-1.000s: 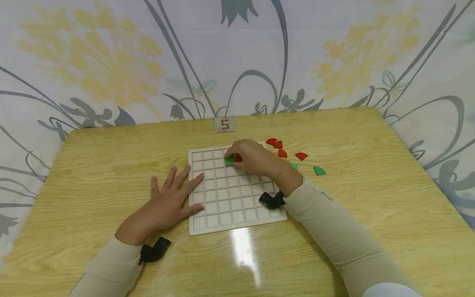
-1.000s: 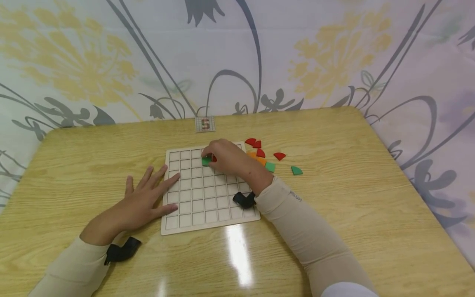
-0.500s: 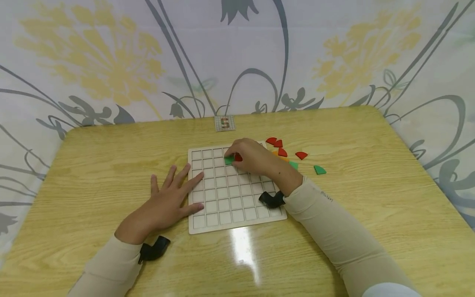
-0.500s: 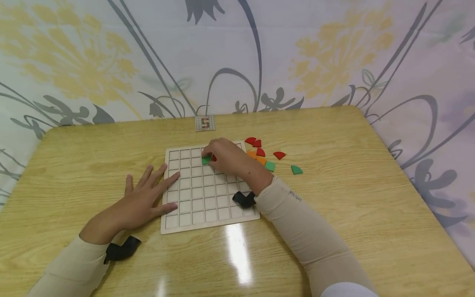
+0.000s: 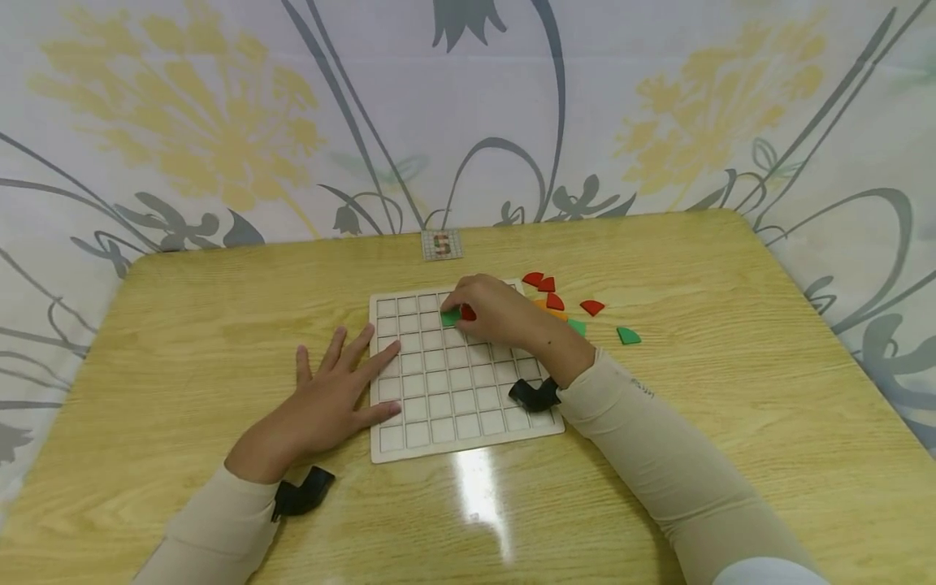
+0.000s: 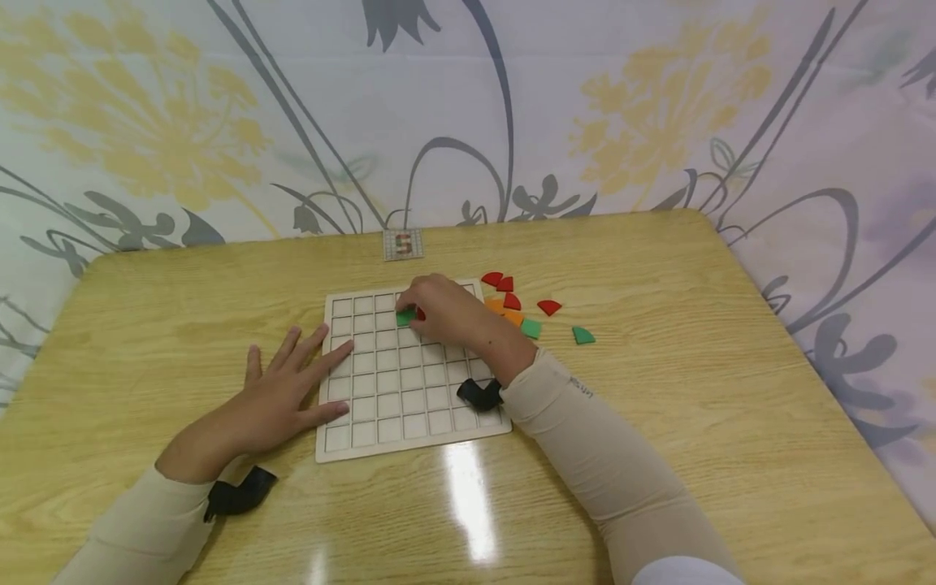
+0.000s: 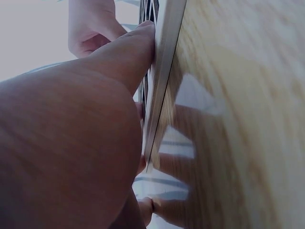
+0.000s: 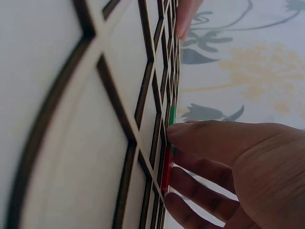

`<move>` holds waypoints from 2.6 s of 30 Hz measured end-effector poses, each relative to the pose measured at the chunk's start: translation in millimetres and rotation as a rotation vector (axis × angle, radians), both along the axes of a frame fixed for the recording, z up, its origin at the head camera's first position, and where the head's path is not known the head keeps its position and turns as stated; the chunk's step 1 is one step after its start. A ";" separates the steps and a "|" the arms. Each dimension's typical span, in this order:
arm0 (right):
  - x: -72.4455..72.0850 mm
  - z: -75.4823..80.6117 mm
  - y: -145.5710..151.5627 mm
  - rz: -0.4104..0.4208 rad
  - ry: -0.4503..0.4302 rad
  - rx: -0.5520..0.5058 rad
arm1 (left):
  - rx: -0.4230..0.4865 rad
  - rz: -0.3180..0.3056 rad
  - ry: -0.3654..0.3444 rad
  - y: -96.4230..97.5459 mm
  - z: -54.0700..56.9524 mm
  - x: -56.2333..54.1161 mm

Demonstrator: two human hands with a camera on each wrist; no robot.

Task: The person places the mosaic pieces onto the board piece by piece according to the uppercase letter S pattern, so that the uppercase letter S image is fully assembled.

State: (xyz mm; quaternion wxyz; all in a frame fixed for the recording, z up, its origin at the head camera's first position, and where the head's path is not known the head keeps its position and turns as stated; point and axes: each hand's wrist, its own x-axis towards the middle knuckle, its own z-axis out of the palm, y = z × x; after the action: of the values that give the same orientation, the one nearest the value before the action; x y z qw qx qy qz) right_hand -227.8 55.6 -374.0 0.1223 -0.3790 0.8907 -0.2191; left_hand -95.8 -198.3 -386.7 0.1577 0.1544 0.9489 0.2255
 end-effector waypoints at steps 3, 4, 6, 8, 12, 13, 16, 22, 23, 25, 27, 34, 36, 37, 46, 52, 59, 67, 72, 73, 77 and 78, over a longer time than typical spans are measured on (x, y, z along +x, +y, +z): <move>2.5 3.1 1.4 -0.015 0.001 -0.003 | 0.004 0.003 -0.007 0.3 0.4 1.2; 3.2 4.5 2.4 -0.028 0.001 -0.006 | 0.005 0.004 -0.008 0.5 0.5 1.4; 3.9 9.1 5.4 -0.055 0.002 -0.017 | 0.006 0.003 -0.008 0.8 0.9 1.4; 3.6 14.5 9.3 -0.076 0.012 -0.037 | 0.004 0.000 -0.005 0.8 1.4 1.1; 1.8 23.2 18.1 -0.111 0.051 -0.081 | 0.008 0.003 -0.006 0.4 2.0 0.9; 1.7 24.7 20.6 -0.116 0.069 -0.092 | 0.010 0.005 -0.006 0.2 1.8 1.1; 2.3 27.9 30.4 -0.148 0.118 -0.128 | 0.012 0.012 -0.009 -0.2 1.7 1.5; 0.7 35.0 55.3 -0.264 0.209 -0.201 | -0.008 0.011 0.014 -0.7 1.7 1.8; -0.3 35.8 59.3 -0.286 0.222 -0.214 | -0.010 0.011 0.019 -0.7 1.9 1.8; -2.3 37.3 66.8 -0.330 0.243 -0.235 | -0.009 0.012 0.023 -0.5 2.6 1.6; -3.7 38.0 74.1 -0.373 0.242 -0.247 | -0.004 0.010 0.019 0.0 3.3 1.6; -10.3 33.2 92.8 -0.457 0.199 -0.203 | -0.006 0.014 0.012 1.0 4.1 2.0; -13.0 30.4 94.7 -0.459 0.186 -0.190 | -0.003 0.017 0.014 0.5 4.2 2.0; -14.6 28.5 95.5 -0.460 0.173 -0.180 | -0.001 0.018 0.013 0.4 4.0 2.0; -20.8 11.8 98.4 -0.426 0.024 -0.094 | -0.008 0.010 0.011 0.2 2.7 1.4; -23.3 4.4 98.2 -0.371 -0.008 -0.042 | -0.006 0.005 0.009 -0.3 2.4 0.7; -24.7 -1.1 98.6 -0.357 -0.054 0.006 | -0.015 0.009 0.013 -0.5 0.6 -0.5; -25.0 -5.0 96.4 -0.344 -0.041 0.050 | 0.001 0.015 -0.001 -1.2 0.4 1.1; -25.1 -4.5 95.7 -0.351 -0.028 0.062 | 0.000 0.016 0.010 -1.5 1.0 0.9; -25.2 -4.3 95.7 -0.349 -0.021 0.066 | 0.000 0.015 0.013 -1.5 1.0 0.8; -23.5 -3.2 95.8 -0.342 0.006 0.083 | 0.004 0.013 0.022 -0.9 0.4 1.0; -23.1 -3.0 95.9 -0.342 0.009 0.084 | 0.002 0.011 0.026 -0.8 0.4 1.0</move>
State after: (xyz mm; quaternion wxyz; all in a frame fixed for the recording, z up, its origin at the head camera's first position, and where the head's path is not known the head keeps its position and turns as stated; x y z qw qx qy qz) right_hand -250.9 151.5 -377.0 0.0948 -0.2173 0.9512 -0.1975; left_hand -94.8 -199.1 -386.2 0.1439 0.1521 0.9515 0.2256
